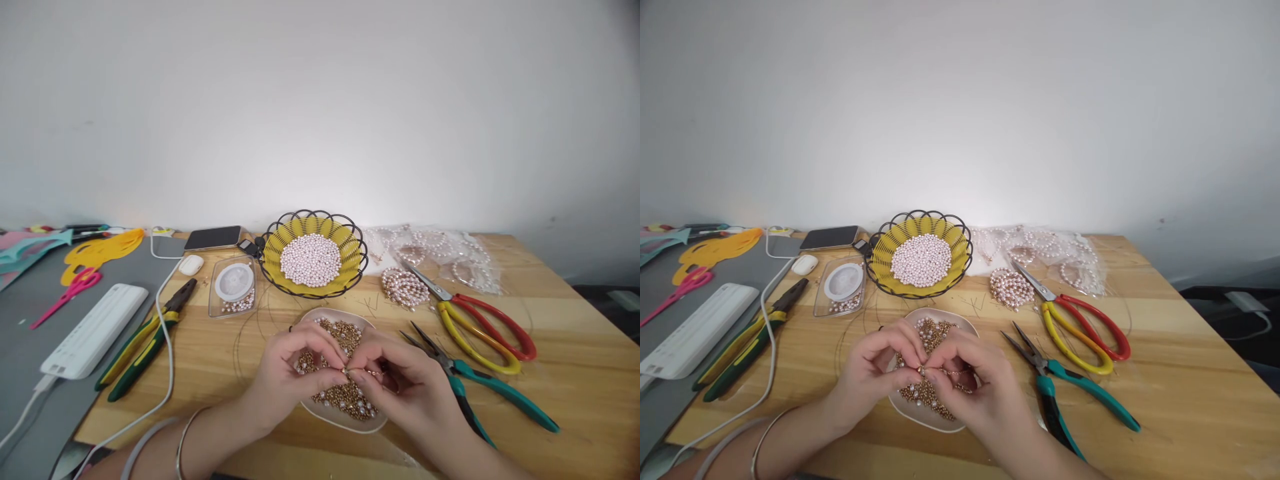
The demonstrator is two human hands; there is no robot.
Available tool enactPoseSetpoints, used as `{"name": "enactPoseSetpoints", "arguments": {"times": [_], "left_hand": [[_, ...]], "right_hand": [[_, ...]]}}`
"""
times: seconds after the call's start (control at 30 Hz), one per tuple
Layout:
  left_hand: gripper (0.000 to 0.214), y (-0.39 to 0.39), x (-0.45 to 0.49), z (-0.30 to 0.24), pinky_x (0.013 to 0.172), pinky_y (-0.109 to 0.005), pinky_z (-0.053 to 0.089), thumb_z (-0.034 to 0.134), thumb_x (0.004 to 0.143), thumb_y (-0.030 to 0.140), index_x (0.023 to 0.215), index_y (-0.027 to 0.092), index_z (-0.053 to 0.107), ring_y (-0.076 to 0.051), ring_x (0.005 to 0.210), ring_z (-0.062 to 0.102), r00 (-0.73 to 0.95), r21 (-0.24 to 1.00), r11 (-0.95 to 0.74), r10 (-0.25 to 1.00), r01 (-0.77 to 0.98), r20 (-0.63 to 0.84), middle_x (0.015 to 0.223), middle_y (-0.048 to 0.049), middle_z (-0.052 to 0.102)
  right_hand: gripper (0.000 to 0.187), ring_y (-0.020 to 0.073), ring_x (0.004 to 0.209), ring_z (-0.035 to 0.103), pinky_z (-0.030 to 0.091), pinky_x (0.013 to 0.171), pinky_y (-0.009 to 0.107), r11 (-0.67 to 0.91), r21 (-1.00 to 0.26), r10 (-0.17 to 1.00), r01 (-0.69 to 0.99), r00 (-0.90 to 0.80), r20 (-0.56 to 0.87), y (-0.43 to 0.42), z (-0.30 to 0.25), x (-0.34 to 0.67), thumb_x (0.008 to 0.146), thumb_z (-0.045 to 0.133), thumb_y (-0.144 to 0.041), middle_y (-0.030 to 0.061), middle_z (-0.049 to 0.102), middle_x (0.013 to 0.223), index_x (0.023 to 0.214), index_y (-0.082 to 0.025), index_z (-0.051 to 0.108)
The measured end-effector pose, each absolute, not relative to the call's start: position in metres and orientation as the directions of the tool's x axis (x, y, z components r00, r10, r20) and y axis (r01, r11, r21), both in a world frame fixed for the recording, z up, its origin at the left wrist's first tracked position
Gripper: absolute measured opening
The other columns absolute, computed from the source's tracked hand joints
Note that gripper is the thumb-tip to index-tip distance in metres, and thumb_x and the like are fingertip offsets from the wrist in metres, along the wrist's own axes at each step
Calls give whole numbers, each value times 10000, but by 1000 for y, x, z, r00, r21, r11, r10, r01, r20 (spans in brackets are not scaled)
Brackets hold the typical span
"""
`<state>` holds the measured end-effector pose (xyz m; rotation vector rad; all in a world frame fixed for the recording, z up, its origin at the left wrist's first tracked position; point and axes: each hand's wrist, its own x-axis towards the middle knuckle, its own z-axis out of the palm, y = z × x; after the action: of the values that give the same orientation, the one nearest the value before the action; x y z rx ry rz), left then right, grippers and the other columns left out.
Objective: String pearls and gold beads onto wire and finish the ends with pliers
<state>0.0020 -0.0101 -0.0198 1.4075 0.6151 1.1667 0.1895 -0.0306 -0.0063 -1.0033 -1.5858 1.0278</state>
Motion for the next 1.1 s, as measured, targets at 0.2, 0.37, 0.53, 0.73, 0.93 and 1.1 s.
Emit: {"name": "enactPoseSetpoints", "arguments": {"times": [0.2, 0.37, 0.53, 0.73, 0.93, 1.1], "left_hand": [[118, -11, 3, -18, 822, -224, 530, 861, 866, 287, 846, 193, 793, -135, 842, 689, 361, 944, -230, 881, -238, 306, 857, -28, 758], [131, -12, 4, -19, 798, -235, 534, 859, 868, 291, 838, 190, 782, -141, 823, 689, 356, 943, -240, 882, -229, 310, 844, -30, 754], [140, -11, 2, -22, 811, -223, 544, 884, 838, 294, 821, 194, 788, -132, 829, 697, 339, 942, -253, 886, -220, 317, 856, -26, 752], [123, -9, 0, -23, 840, -249, 567, 888, 831, 312, 833, 208, 822, -148, 845, 718, 330, 937, -284, 881, -204, 339, 877, -40, 765], [129, -10, 1, -19, 797, -271, 579, 877, 843, 313, 812, 202, 820, -162, 807, 722, 311, 933, -317, 881, -168, 355, 852, -55, 765], [153, -11, 1, -19, 792, -271, 575, 880, 842, 312, 788, 192, 801, -160, 797, 722, 305, 928, -342, 877, -145, 371, 843, -52, 758]], "right_hand": [[156, 114, 523, 429, 327, 469, 231, 324, -938, 933, 123, -202, 296, -30, -6, 188, 880, 678, -168, -75, 508, 604, 752, -256, 691], [165, 113, 522, 429, 324, 473, 233, 311, -943, 936, 117, -208, 283, -31, -6, 187, 873, 679, -166, -71, 510, 613, 732, -251, 681], [170, 119, 528, 419, 318, 469, 234, 260, -961, 947, 97, -219, 234, -30, -7, 187, 886, 668, -213, -68, 475, 609, 719, -240, 666], [185, 118, 523, 421, 324, 461, 233, 209, -973, 957, 94, -226, 183, -30, -7, 187, 881, 667, -249, -60, 485, 602, 698, -224, 659], [181, 122, 523, 418, 321, 462, 246, 258, -958, 950, 127, -215, 227, -31, -5, 188, 891, 663, -228, -59, 479, 605, 710, -233, 656], [192, 125, 522, 433, 329, 467, 253, 332, -929, 929, 164, -225, 292, -30, -6, 189, 902, 662, -195, -57, 505, 605, 716, -242, 660]]}}
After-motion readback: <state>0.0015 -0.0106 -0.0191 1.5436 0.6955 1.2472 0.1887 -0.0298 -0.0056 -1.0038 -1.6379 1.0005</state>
